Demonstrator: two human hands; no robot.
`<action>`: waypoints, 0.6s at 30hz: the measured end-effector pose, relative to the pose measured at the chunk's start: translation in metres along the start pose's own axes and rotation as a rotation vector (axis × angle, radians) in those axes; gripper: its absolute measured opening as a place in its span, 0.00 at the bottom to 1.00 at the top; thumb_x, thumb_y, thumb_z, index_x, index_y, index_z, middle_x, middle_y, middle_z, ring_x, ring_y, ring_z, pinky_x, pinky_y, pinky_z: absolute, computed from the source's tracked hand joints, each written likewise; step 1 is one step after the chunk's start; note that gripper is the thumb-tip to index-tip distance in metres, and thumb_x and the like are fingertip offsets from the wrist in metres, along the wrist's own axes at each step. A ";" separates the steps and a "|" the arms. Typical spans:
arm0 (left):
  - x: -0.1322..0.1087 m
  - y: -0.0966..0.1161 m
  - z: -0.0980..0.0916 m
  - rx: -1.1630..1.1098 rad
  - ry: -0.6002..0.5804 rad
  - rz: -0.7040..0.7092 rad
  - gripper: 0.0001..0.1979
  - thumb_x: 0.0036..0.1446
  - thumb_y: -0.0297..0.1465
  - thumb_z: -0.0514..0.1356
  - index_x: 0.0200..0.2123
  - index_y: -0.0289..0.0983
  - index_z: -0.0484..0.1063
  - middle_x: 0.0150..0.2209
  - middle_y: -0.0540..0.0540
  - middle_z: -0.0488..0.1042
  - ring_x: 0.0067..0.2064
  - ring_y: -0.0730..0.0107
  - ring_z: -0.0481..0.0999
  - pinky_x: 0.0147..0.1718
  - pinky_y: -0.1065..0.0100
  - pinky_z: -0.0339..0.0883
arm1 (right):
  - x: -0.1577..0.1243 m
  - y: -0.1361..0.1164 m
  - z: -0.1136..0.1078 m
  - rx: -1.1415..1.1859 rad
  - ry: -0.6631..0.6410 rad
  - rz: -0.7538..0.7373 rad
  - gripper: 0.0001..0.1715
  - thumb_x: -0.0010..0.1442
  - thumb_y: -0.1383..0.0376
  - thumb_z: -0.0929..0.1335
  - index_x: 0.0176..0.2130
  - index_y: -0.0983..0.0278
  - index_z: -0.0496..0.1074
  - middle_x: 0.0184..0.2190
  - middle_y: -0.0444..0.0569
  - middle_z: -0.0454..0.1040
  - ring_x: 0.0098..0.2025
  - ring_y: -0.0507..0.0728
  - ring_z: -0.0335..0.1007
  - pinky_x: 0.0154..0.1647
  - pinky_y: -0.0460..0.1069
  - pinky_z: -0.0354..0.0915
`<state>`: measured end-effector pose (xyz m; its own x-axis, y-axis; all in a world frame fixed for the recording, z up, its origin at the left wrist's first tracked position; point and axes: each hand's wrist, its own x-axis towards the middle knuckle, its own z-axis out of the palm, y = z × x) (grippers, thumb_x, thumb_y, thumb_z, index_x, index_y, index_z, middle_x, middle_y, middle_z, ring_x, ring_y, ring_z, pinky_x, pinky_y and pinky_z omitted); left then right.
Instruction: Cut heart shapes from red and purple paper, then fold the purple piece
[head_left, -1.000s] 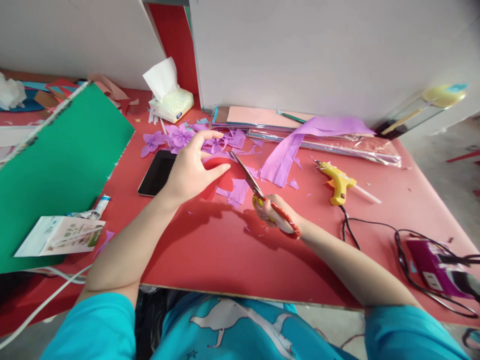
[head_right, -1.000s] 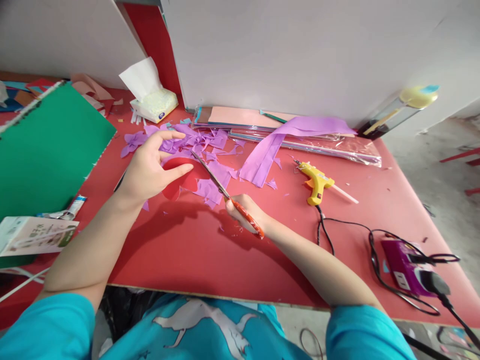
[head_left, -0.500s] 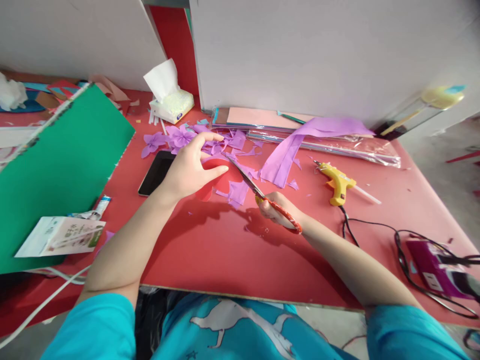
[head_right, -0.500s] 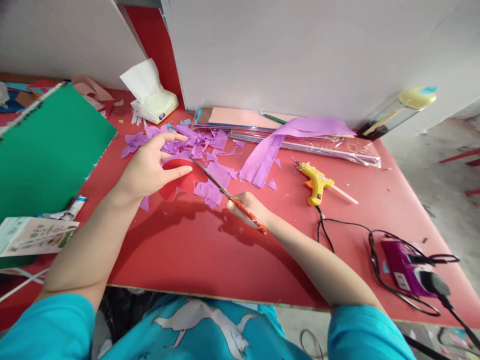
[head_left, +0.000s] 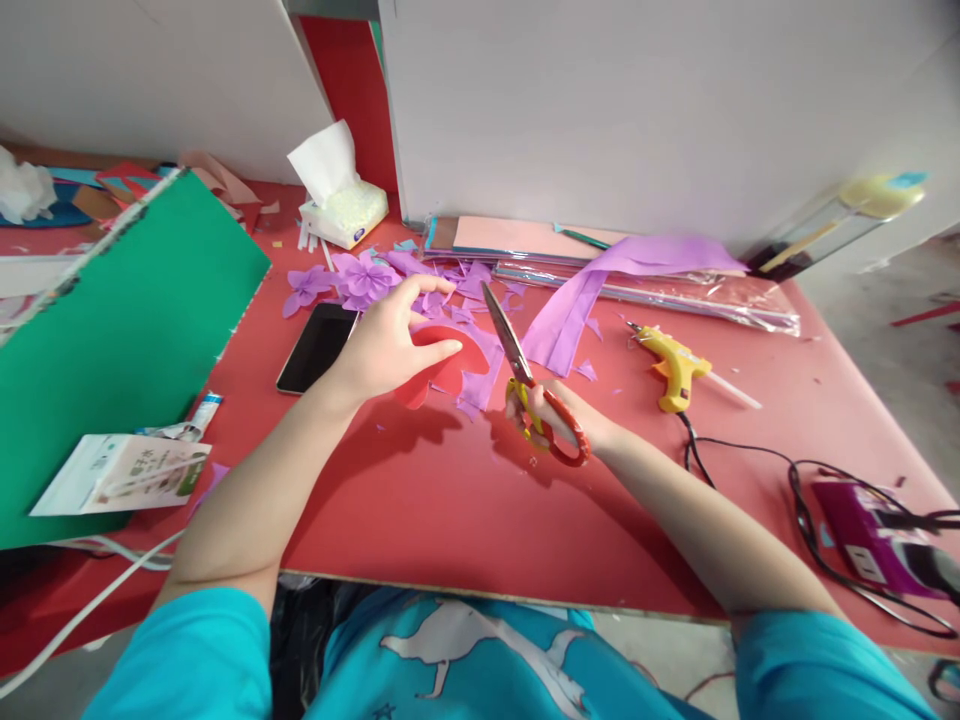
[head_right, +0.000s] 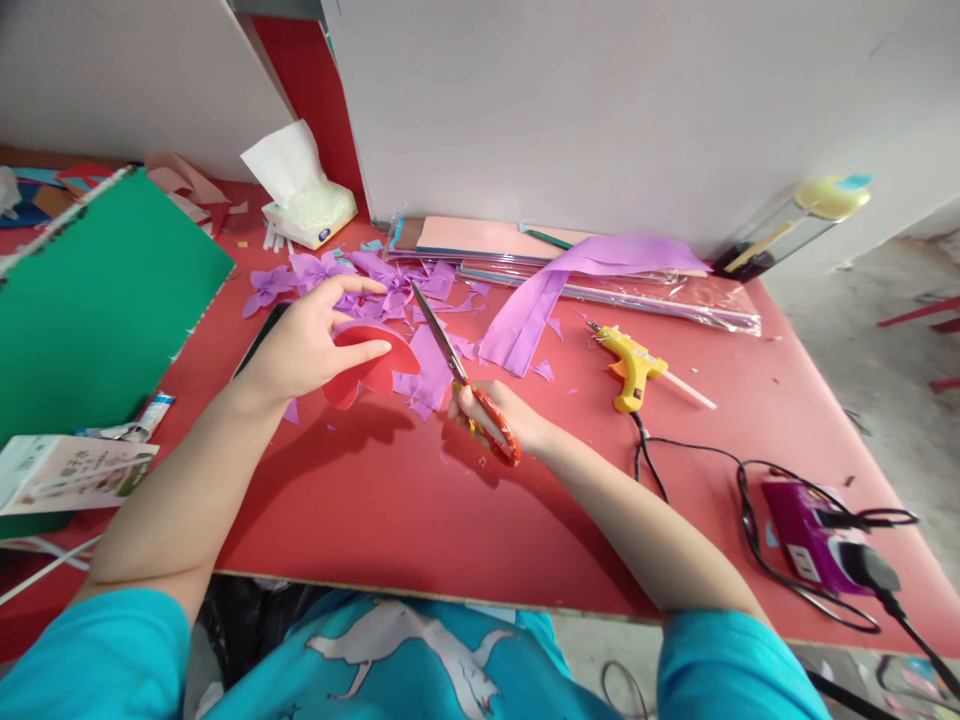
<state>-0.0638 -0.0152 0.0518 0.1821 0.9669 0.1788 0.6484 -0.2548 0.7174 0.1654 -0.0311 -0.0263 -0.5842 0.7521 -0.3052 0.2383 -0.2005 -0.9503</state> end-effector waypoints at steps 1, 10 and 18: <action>0.000 0.000 0.000 -0.001 -0.008 -0.003 0.24 0.48 0.30 0.64 0.49 0.40 0.65 0.52 0.49 0.70 0.42 0.68 0.75 0.45 0.65 0.70 | 0.000 -0.001 0.000 0.016 -0.019 -0.001 0.24 0.56 0.47 0.62 0.25 0.65 0.62 0.19 0.42 0.61 0.15 0.47 0.55 0.15 0.45 0.52; 0.000 -0.005 0.004 -0.031 -0.052 0.030 0.28 0.49 0.30 0.63 0.54 0.41 0.61 0.57 0.47 0.65 0.43 0.68 0.75 0.45 0.64 0.71 | -0.006 -0.001 -0.002 -0.043 -0.130 -0.059 0.35 0.54 0.37 0.56 0.31 0.65 0.63 0.24 0.44 0.63 0.18 0.48 0.57 0.19 0.47 0.57; -0.001 -0.004 0.006 -0.032 -0.070 0.027 0.32 0.48 0.31 0.64 0.57 0.42 0.58 0.59 0.47 0.62 0.49 0.62 0.72 0.50 0.60 0.69 | -0.010 -0.013 0.002 -0.167 -0.133 -0.136 0.33 0.56 0.36 0.52 0.28 0.62 0.55 0.25 0.42 0.56 0.23 0.49 0.47 0.26 0.49 0.55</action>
<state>-0.0627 -0.0150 0.0448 0.2511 0.9560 0.1515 0.6189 -0.2789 0.7343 0.1667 -0.0374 -0.0106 -0.7139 0.6736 -0.1915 0.2691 0.0115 -0.9630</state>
